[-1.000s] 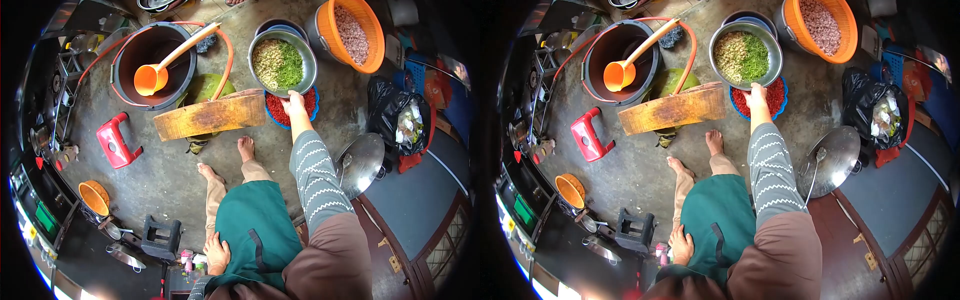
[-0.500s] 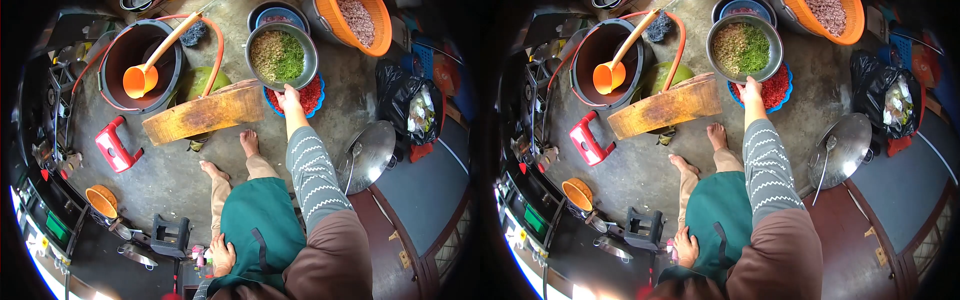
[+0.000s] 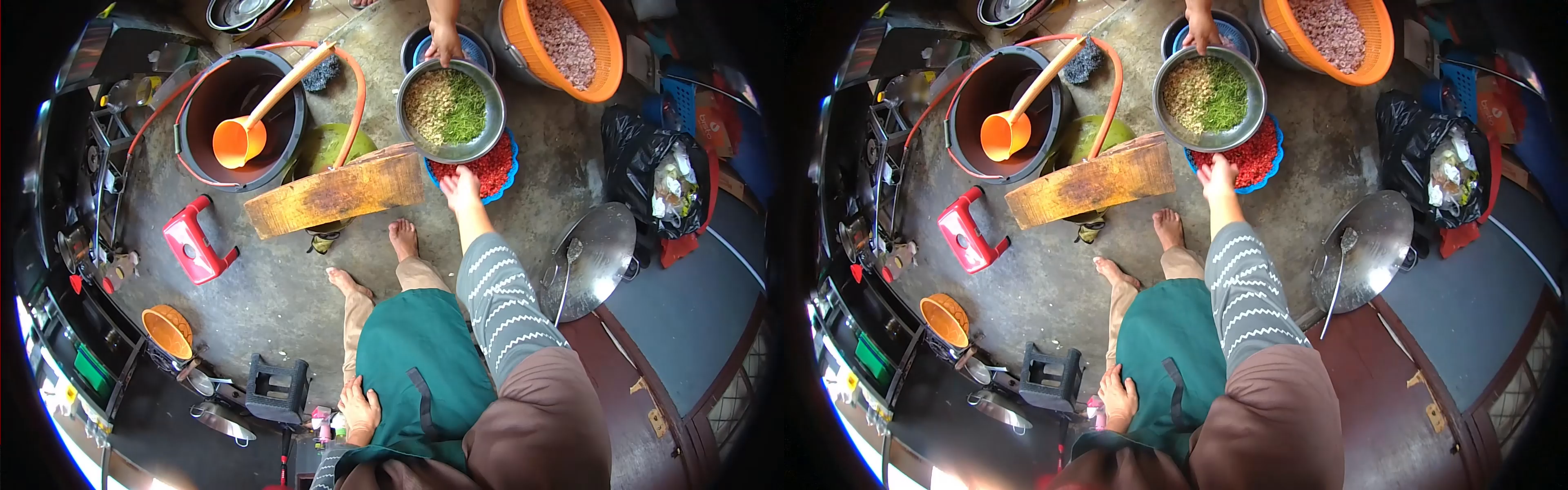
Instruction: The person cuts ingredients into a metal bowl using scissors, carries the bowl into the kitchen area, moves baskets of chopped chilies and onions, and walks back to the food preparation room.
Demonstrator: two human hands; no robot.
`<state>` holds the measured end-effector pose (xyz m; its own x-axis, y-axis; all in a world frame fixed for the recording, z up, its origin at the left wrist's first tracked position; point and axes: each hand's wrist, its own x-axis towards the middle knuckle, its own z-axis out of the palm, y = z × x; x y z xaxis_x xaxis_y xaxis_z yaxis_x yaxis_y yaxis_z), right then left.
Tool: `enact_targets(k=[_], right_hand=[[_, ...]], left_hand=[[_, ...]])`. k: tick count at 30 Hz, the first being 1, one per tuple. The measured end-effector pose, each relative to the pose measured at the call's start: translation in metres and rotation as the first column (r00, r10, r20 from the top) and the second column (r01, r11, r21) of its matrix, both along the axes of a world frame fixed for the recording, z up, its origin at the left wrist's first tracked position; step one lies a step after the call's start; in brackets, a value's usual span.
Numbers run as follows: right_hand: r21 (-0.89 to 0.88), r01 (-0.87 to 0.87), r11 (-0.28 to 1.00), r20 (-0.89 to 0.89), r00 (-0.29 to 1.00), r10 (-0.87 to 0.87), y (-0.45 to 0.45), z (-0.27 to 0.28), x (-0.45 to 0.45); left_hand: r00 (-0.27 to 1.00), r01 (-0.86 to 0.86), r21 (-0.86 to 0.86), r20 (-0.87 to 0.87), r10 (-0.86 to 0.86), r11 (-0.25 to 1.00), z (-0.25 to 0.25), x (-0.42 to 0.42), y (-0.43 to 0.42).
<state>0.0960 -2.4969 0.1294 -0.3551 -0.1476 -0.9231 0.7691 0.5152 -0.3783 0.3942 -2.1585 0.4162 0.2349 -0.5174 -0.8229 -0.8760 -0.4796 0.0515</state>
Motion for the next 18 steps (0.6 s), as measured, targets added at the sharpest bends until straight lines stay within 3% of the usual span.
enact_targets(k=[3, 4, 5, 6, 7, 9, 10, 11, 14, 17, 18], right_hand=[[0.085, -0.339, 0.937, -0.097, 0.933, 0.346, 0.053, 0.063, 0.017], [0.182, -0.57, 0.801, -0.034, 0.81, 0.585, 0.083, 0.058, 0.014], [0.358, -0.824, 0.44, -0.454, 0.258, 0.853, 0.132, 0.04, 0.02], [0.327, -0.91, 0.255, -0.469, 0.078, 0.88, 0.161, 0.065, 0.024], [0.34, -0.94, -0.019, -0.26, -0.113, 0.959, 0.176, 0.113, 0.028], [0.252, -0.908, -0.335, 0.021, -0.341, 0.94, 0.216, 0.163, 0.037], [0.181, -0.898, -0.401, 0.226, -0.359, 0.906, 0.234, 0.163, 0.039], [0.163, -0.916, -0.367, 0.245, -0.323, 0.914, 0.227, 0.177, 0.035], [0.009, -0.848, -0.53, 0.142, -0.524, 0.84, 0.216, 0.208, 0.025], [-0.063, -0.726, -0.685, 0.036, -0.687, 0.725, 0.192, 0.26, 0.017], [-0.05, -0.732, -0.68, 0.026, -0.681, 0.732, 0.178, 0.27, 0.015]], left_hand=[[0.996, -0.092, -0.009, -0.019, 0.092, 0.996, 0.018, -0.003, -0.001], [0.99, -0.14, -0.014, -0.025, 0.14, 0.99, 0.018, -0.005, -0.002], [0.982, -0.188, -0.019, -0.031, 0.187, 0.982, 0.016, -0.004, -0.002], [0.974, -0.222, -0.025, -0.041, 0.221, 0.975, 0.017, -0.002, -0.001], [0.952, -0.303, -0.035, -0.063, 0.301, 0.952, 0.026, 0.0, -0.005], [0.878, -0.478, -0.192, -0.134, 0.459, 0.857, 0.017, 0.014, 0.031], [0.783, -0.621, -0.196, -0.197, 0.589, 0.759, 0.014, 0.021, 0.048], [0.713, -0.696, -0.063, -0.178, 0.678, 0.715, 0.031, 0.021, 0.033], [0.561, -0.813, 0.14, -0.074, 0.825, 0.565, 0.034, 0.034, 0.078], [0.521, -0.807, 0.255, -0.116, 0.845, 0.533, 0.053, 0.028, 0.137], [0.525, -0.797, 0.268, -0.135, 0.84, 0.541, 0.057, 0.022, 0.148]])
